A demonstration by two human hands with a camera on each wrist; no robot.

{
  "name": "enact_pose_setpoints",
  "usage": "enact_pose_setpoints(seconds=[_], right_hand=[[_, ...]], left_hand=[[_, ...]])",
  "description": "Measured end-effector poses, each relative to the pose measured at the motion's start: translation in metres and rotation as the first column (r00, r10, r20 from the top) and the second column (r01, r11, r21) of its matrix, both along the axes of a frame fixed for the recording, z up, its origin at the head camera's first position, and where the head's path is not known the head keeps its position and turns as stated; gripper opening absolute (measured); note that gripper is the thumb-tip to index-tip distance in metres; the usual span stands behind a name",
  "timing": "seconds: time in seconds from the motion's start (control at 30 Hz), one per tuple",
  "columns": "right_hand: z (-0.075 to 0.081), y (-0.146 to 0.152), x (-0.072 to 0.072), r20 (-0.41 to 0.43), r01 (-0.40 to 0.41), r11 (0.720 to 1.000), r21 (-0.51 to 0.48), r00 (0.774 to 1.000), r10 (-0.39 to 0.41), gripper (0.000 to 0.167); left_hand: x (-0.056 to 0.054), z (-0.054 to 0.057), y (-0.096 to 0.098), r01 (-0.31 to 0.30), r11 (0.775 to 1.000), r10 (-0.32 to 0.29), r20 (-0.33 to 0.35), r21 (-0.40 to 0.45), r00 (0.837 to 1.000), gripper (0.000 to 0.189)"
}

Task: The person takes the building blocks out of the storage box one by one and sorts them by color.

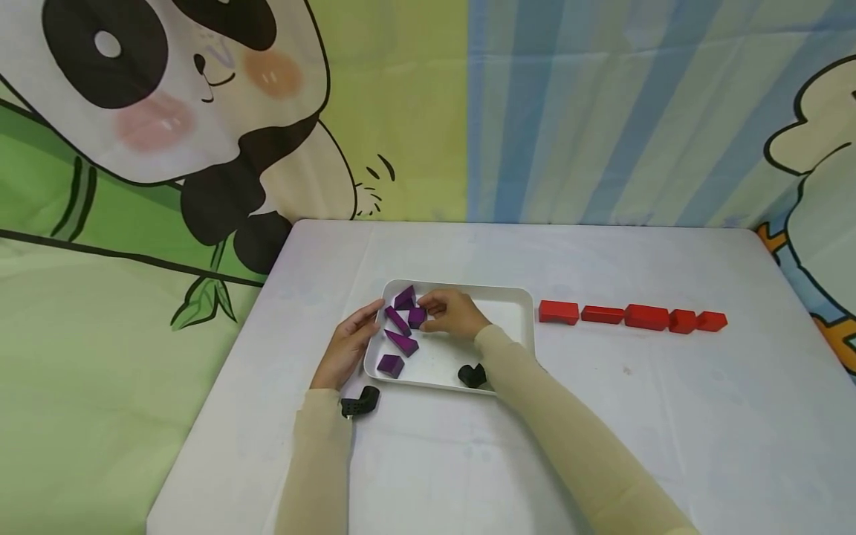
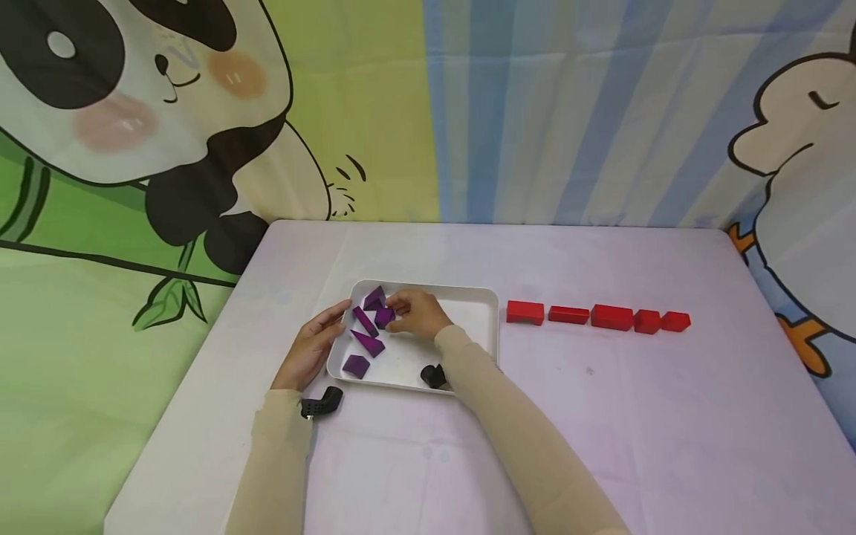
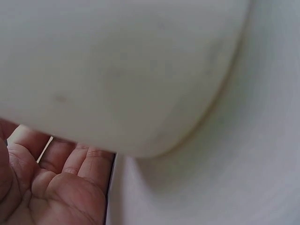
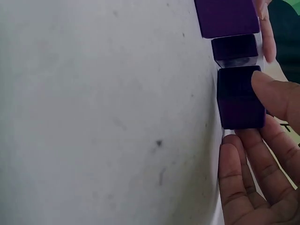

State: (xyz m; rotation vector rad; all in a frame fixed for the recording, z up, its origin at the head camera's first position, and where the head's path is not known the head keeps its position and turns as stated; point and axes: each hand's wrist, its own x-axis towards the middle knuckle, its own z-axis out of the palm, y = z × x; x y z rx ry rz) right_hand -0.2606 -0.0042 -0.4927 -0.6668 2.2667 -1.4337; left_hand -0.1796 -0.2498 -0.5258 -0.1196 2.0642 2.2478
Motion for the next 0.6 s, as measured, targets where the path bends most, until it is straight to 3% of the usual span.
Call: enact_pose_setpoints(seconds=[0.3,0.6], right_hand=[[0.004,0.002,0.003,-0.018,0.033,0.999,0.041,0.999,-0.032,0.033],[0.019,0.016,0.005,-0.018,0.022,0.999,0.023,1.000,-0.022,0.034]], left_hand=[[0.001,0.002,0.003,0.021,0.999,-0.021,-0.019,0.034,1.000,0.052],[0.001,0.000,0.000,0.005,1.000,-0.005,0.000,0.018,1.000,0.053]])
